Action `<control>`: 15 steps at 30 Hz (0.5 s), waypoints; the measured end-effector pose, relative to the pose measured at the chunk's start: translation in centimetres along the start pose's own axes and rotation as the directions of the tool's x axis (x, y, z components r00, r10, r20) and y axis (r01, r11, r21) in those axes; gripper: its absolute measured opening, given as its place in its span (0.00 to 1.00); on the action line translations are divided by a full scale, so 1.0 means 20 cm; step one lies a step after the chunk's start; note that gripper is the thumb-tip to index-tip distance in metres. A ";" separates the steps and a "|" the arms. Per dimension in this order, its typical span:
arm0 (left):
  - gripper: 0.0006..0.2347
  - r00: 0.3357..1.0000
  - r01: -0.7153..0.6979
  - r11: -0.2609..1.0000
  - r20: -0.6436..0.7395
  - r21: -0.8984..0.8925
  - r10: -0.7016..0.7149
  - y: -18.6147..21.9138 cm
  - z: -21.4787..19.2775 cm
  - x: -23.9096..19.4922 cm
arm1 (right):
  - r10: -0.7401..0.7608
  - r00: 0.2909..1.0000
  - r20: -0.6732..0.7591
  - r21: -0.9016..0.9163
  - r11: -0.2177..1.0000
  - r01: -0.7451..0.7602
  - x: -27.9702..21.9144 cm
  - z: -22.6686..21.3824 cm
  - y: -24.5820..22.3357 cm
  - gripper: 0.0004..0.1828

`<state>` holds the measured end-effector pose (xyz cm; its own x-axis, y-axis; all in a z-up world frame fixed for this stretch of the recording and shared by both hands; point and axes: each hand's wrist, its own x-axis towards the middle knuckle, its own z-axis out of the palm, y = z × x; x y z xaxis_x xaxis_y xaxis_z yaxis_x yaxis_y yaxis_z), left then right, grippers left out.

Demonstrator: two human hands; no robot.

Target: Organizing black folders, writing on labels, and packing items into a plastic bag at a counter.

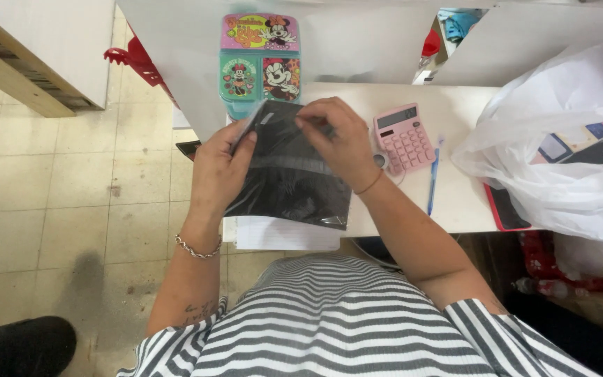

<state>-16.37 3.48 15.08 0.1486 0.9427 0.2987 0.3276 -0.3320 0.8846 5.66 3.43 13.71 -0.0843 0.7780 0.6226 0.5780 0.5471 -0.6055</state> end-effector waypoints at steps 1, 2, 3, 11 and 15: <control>0.10 1.000 0.004 1.000 0.009 -0.001 -0.004 -0.01 -0.02 -0.01 | 0.010 1.000 -0.001 -0.002 1.000 -0.010 -0.03 -0.06 0.05 0.10; 0.09 0.999 0.050 0.998 0.006 0.022 -0.051 -0.03 -0.04 -0.02 | 0.124 0.992 0.039 -0.026 0.992 -0.123 -0.06 -0.12 0.11 0.11; 0.08 0.996 0.092 0.995 0.004 0.043 -0.092 -0.04 -0.05 -0.02 | 0.236 0.969 0.072 -0.057 0.971 -0.232 -0.09 -0.18 0.17 0.12; 0.15 0.972 0.236 0.972 -0.024 0.016 -0.235 -0.34 -0.10 -0.12 | 0.761 0.645 -0.064 -0.523 0.525 -0.671 -0.59 -0.52 0.49 0.17; 0.15 0.949 0.311 0.950 -0.042 -0.014 -0.312 -0.44 -0.05 -0.17 | 0.868 0.482 -0.123 -0.595 0.324 -0.736 -0.71 -0.57 0.52 0.26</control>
<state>-20.61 3.24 6.69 -0.0004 0.9997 0.0231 0.3441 -0.0215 0.9387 22.25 -5.47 4.19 0.5605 0.8116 -0.1649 0.7322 -0.5787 -0.3592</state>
